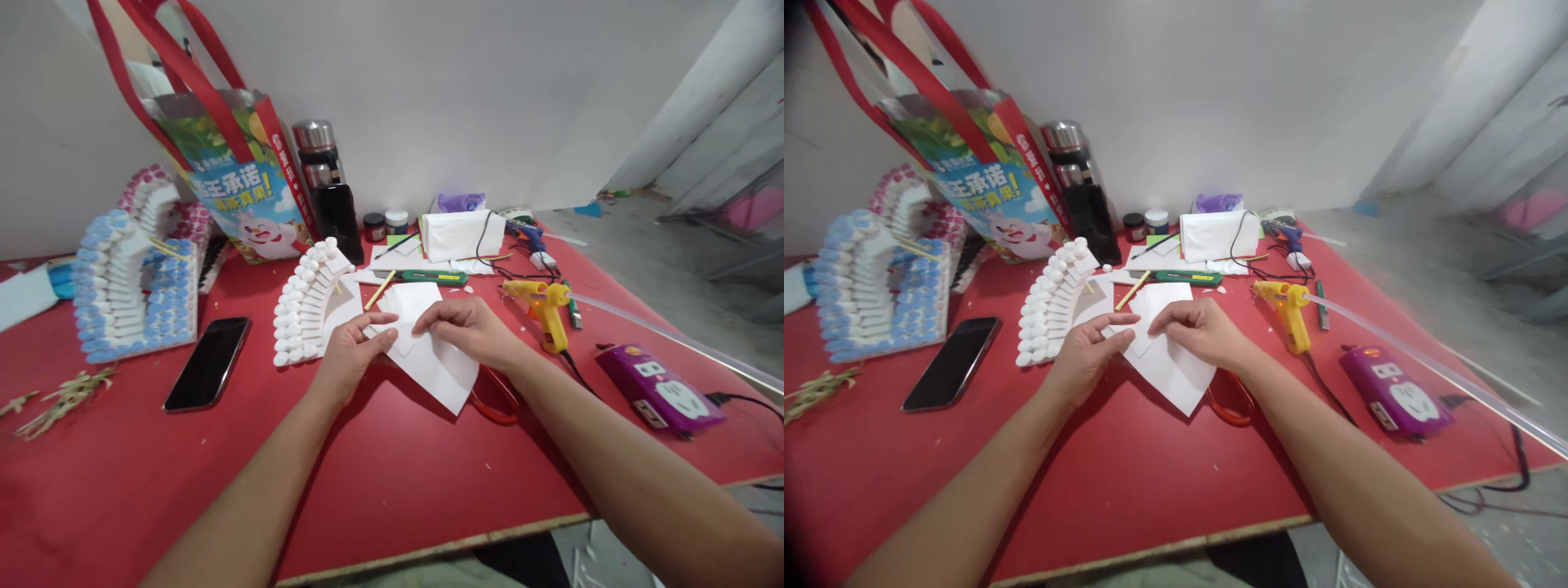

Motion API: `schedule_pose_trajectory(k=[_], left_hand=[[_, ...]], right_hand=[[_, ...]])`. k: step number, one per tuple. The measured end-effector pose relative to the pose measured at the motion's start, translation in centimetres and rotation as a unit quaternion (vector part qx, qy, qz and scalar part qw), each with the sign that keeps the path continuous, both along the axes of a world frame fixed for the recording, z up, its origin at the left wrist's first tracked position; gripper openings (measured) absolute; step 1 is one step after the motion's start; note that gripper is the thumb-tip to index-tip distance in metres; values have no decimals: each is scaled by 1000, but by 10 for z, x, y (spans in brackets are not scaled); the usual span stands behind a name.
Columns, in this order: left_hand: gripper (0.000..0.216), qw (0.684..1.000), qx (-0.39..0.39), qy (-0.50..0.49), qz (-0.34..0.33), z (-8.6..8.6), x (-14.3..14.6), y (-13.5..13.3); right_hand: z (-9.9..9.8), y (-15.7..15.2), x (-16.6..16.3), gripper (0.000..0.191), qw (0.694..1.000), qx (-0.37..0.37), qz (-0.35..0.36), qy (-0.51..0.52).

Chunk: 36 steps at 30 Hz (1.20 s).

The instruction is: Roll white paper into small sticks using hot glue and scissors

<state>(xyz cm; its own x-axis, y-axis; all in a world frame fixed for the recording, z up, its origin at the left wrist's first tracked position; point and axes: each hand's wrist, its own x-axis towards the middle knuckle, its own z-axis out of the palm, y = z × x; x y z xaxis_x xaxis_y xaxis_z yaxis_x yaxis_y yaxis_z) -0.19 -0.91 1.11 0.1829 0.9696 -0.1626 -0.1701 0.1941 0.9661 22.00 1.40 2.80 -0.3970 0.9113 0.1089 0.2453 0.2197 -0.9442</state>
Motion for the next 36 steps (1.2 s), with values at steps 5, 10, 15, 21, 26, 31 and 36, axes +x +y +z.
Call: schedule_pose_trajectory(k=[5, 10, 15, 21, 26, 31, 36], left_hand=[[43, 1000, 5, 21, 23, 1, 2, -1], [32, 999, 26, 19, 39, 4, 6, -3], [26, 999, 41, -11, 16, -1, 3, 0], [28, 996, 26, -85, 7, 0, -2, 3], [21, 992, 26, -122, 7, 6, -2, 1], [13, 991, 35, -129, -11, 8, -6, 1], [34, 997, 17, -72, -35, 9, -5, 2]], right_hand=[[4, 3, 6, 41, 997, -69, 1, 25], [-8, 4, -1, 33, 991, -136, -17, -4], [-10, 4, -4, 18, 985, -156, -42, 61], [-7, 4, 0, 25, 974, -153, -25, 164], [-4, 3, 0, 18, 959, -193, -14, 209], [-1, 3, 2, 19, 959, -197, -9, 201], [-4, 4, 6, 26, 989, -99, 5, 109]])
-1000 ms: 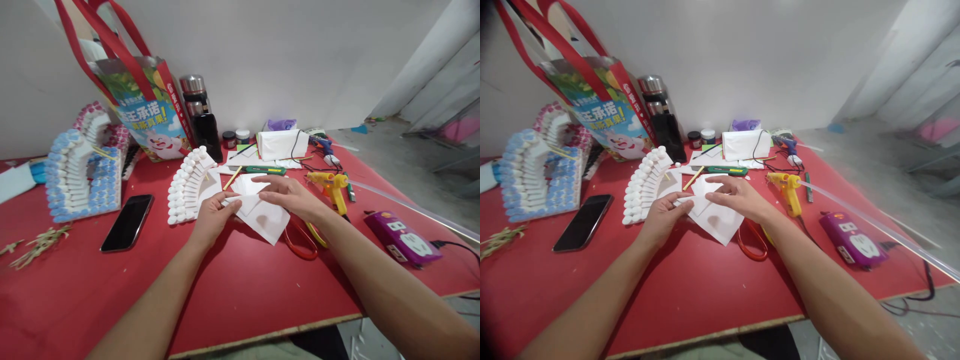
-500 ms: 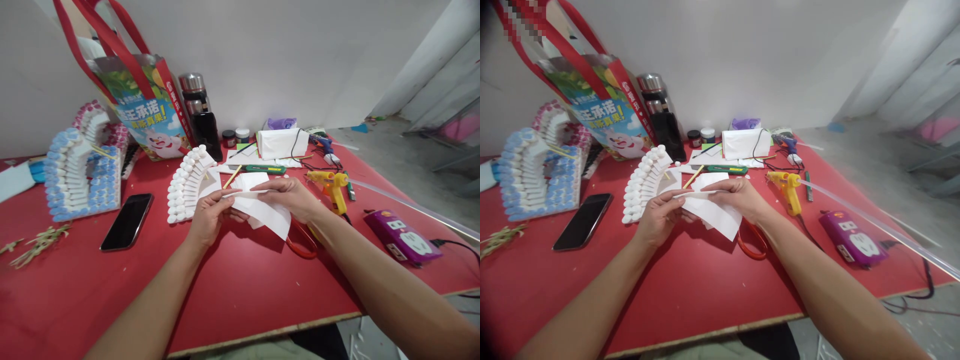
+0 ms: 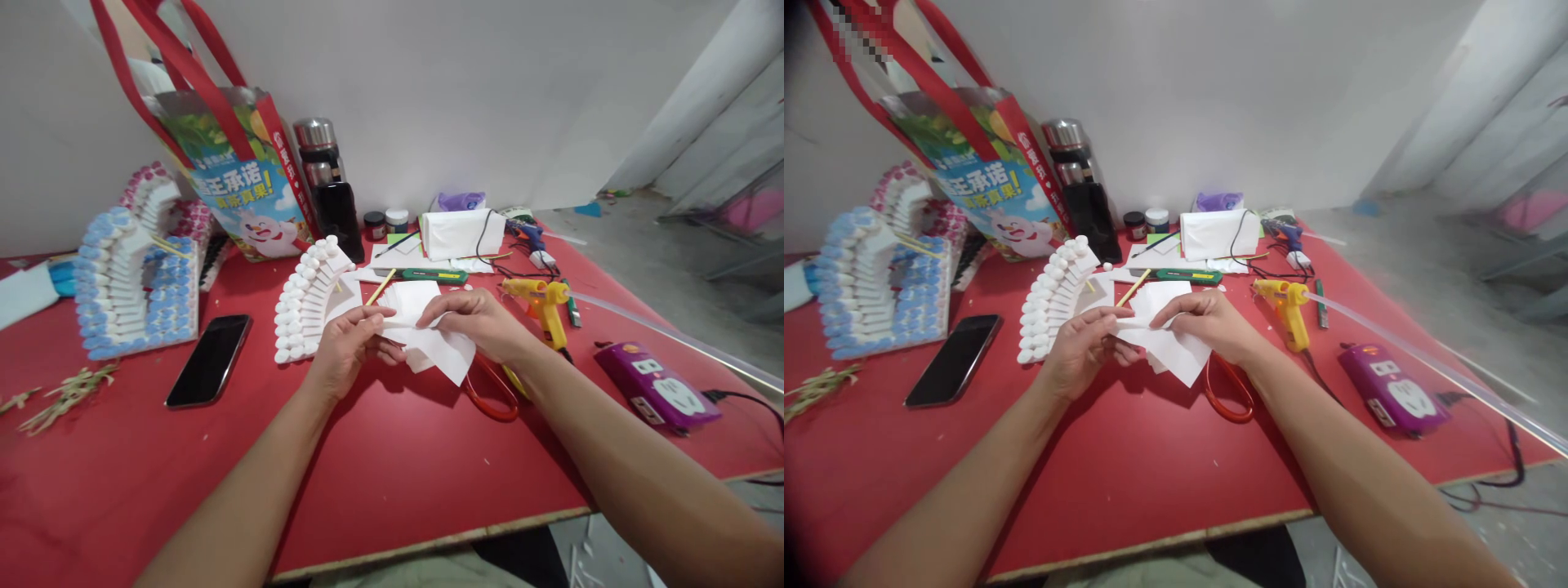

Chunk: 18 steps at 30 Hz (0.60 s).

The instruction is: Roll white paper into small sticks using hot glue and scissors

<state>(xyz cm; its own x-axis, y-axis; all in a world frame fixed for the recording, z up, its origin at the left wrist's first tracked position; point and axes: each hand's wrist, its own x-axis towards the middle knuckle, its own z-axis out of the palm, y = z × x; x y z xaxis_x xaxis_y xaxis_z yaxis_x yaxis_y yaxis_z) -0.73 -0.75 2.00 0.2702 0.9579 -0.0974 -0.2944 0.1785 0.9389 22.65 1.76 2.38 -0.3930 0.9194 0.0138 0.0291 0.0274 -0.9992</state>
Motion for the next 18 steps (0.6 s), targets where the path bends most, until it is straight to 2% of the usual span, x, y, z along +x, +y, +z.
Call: schedule_pose_trajectory(k=[3, 7, 10, 12, 16, 18], left_hand=[[37, 1000, -2, 19, -4, -2, 1, 1], [34, 999, -12, 19, -24, -6, -2, 4], [31, 998, 0, 38, -41, -9, -7, 6], [28, 998, 22, 47, -41, -9, -10, 7], [21, 994, 66, 50, -72, -6, -8, 4], [18, 991, 89, 51, -88, -3, -5, 0]], right_hand=[[3, 0, 0, 30, 998, 46, 7, -41], [9, 0, 3, 28, 993, 106, 31, -47], [14, 1, 13, 22, 988, 112, 95, -44], [17, 3, 22, 21, 989, 64, 132, -31], [17, 7, 26, 54, 983, -101, 141, 55], [14, 6, 17, 63, 970, -179, 144, 83]])
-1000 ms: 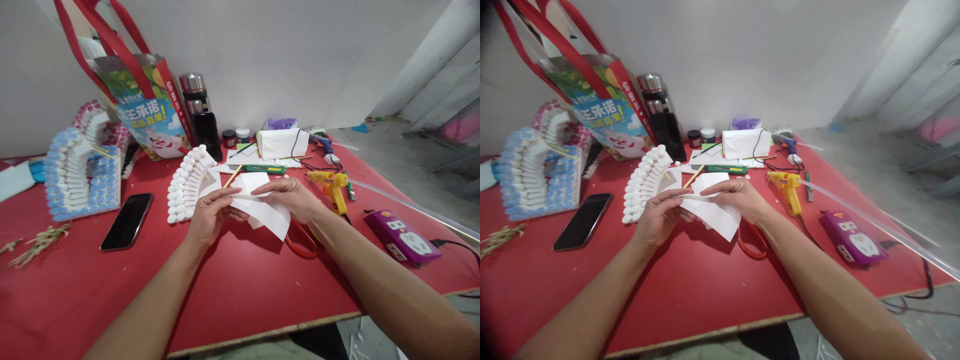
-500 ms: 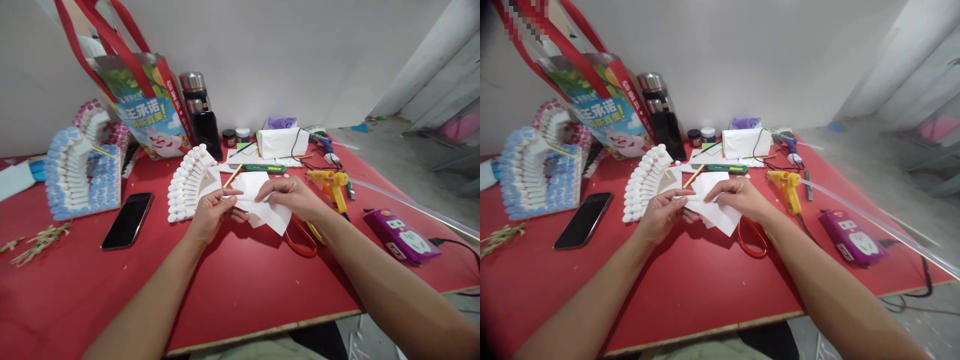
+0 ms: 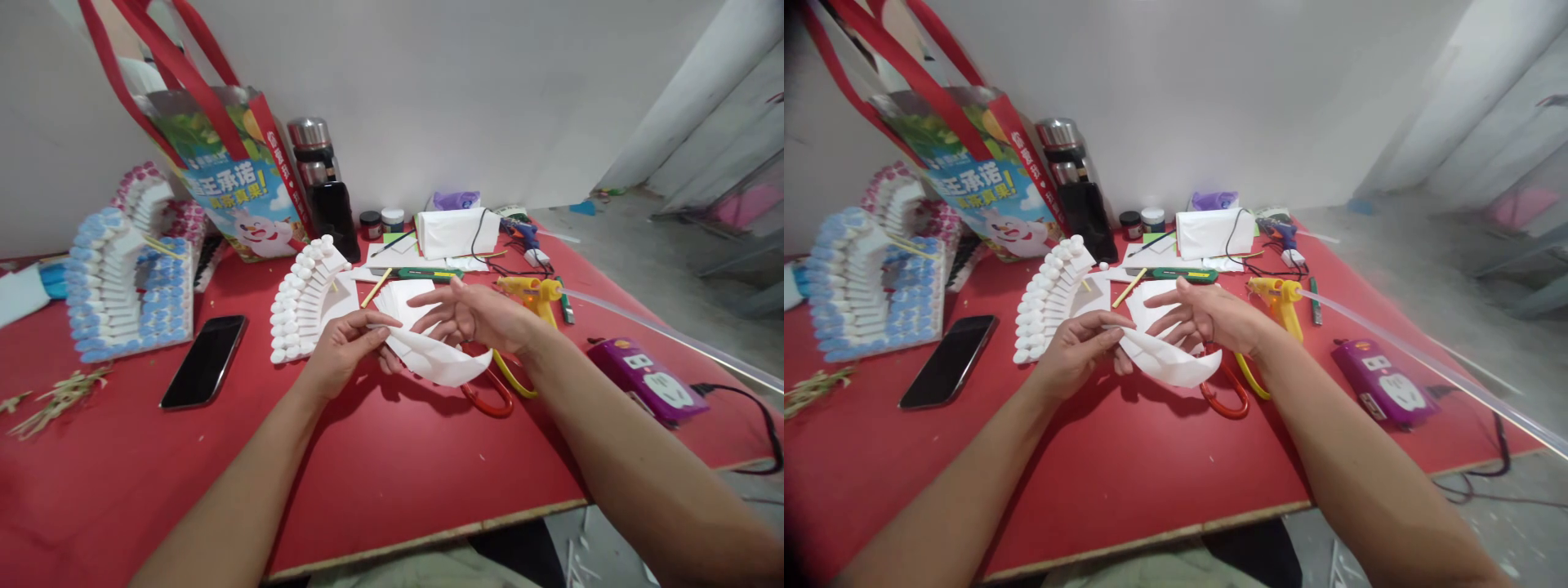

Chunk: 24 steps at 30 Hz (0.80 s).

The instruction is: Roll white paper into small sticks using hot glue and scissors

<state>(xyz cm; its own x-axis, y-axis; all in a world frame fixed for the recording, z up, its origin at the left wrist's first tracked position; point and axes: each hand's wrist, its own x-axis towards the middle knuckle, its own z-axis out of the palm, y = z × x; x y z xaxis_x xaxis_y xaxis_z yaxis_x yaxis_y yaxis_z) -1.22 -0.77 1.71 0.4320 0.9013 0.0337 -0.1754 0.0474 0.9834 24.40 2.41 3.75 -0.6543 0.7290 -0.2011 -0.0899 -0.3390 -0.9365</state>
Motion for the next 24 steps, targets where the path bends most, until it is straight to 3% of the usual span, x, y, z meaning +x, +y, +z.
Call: schedule_pose_trajectory(k=[3, 7, 15, 17, 20, 24], left_hand=[[16, 999, 43, 19, 9, 5, 5, -7], [15, 993, 81, 73, 37, 6, 8, -11], [17, 970, 94, 65, 215, -4, -4, 6], [17, 970, 93, 46, 219, -4, -6, 7], [14, 977, 80, 30, 193, -1, -4, 4], [15, 985, 78, 61, 141, 2, 5, -5]], right_hand=[[-7, -7, -19, 57, 996, -68, 55, 26], [-10, -18, -35, 44, 989, -84, 112, 45], [-1, -9, -9, 42, 994, -64, 92, -2], [2, -5, 1, 42, 995, -33, 92, -8], [5, -1, 7, 58, 997, 6, 76, 12], [0, -5, -11, 73, 995, -66, 48, 48]])
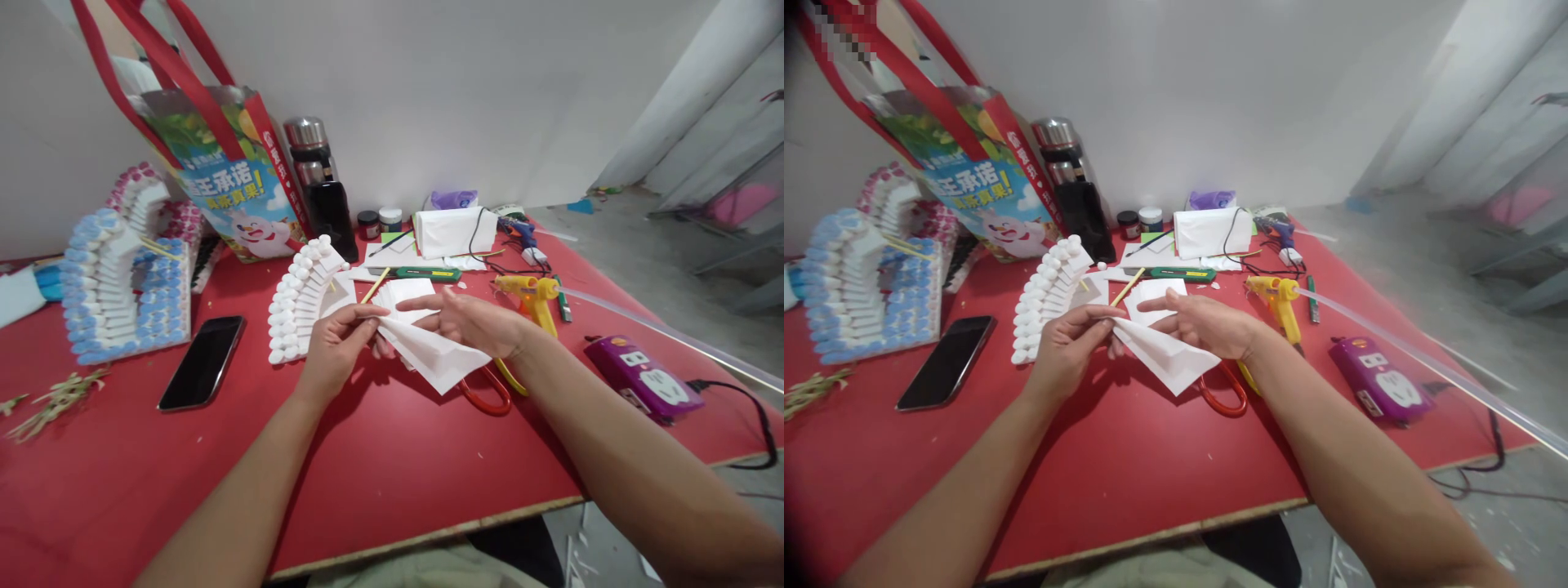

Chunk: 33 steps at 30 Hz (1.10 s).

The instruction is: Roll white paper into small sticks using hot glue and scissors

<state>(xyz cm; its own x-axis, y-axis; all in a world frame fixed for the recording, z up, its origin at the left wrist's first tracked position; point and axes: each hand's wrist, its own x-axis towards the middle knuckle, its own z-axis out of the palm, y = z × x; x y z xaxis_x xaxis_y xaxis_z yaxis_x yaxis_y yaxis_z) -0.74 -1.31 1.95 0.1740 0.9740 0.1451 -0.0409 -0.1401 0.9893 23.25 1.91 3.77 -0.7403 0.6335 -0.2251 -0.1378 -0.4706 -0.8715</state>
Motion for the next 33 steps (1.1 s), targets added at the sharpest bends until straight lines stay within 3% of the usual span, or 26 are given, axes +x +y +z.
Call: schedule_pose_trajectory(k=[5, 13, 15, 21, 29, 33], left_hand=[[14, 997, 41, 69, -10, 2, 7, -6], [21, 976, 158, 150, -20, 0, 4, -1], [20, 979, 137, 147, -19, 1, 4, -1], [27, 988, -37, 129, -76, 1, 3, -2], [32, 964, -38, 194, -178, 1, 0, -3], [34, 949, 10, 236, -207, 4, 0, -3]], right_hand=[[-11, -13, -27, 46, 998, -57, 12, 7], [-13, -12, -23, 32, 999, -18, 3, -29], [-13, -12, -23, 31, 999, -12, -3, -44], [-6, -14, -25, 40, 992, 64, -23, -105], [1, -14, -19, 40, 981, 79, 18, -177], [-2, -12, -16, 37, 983, 59, 37, -168]])
